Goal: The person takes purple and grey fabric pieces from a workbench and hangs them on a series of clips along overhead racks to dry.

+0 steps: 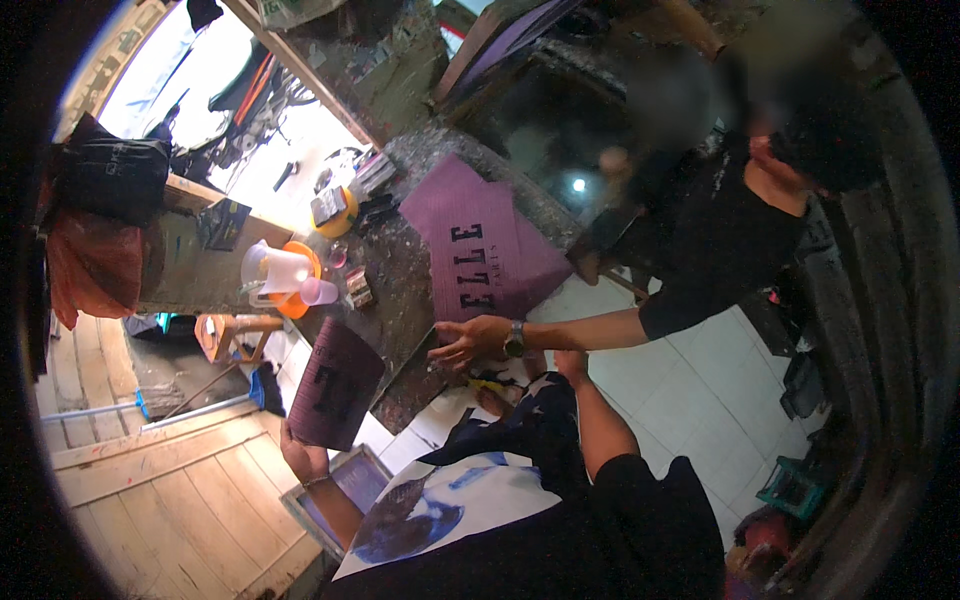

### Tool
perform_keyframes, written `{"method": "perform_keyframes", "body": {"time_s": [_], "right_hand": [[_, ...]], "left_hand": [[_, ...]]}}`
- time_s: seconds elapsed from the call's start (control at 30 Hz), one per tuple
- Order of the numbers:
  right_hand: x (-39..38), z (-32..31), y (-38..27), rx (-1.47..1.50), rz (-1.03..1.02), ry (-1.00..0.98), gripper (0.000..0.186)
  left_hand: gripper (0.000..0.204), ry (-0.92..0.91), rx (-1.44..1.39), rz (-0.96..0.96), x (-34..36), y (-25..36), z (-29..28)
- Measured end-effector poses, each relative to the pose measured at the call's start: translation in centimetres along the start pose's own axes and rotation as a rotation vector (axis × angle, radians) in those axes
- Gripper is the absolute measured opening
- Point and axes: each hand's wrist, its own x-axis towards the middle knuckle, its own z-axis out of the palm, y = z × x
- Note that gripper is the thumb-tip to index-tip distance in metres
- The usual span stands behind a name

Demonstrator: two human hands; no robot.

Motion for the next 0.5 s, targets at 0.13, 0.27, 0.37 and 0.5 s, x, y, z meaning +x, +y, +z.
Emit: {"method": "perform_keyframes", "body": {"time_s": [0.13,0.27,0.37,0.5], "right_hand": [[3.3,2.0,-4.5,-0.219,-0.305,0.435,0.023],[5.9,4.7,-11.9,-0.106,-0.233,0.289,0.027],[8.3,7.4,-15.5,-0.107,-0.197,0.36,0.03],[13.1,11.2,-14.2,-0.067,-0.156,0.499,0.036]], "left_hand": [[0.043,0.138,0.036,0.069,-3.4,0.3,-1.2],[0.043,0.288,-0.053,0.175,-7.8,0.4,-0.7],[0.044,0.353,-0.017,0.207,-11.0,0.3,-2.5],[0.047,0.412,0.006,0.229,-14.0,0.1,-2.8]]}}
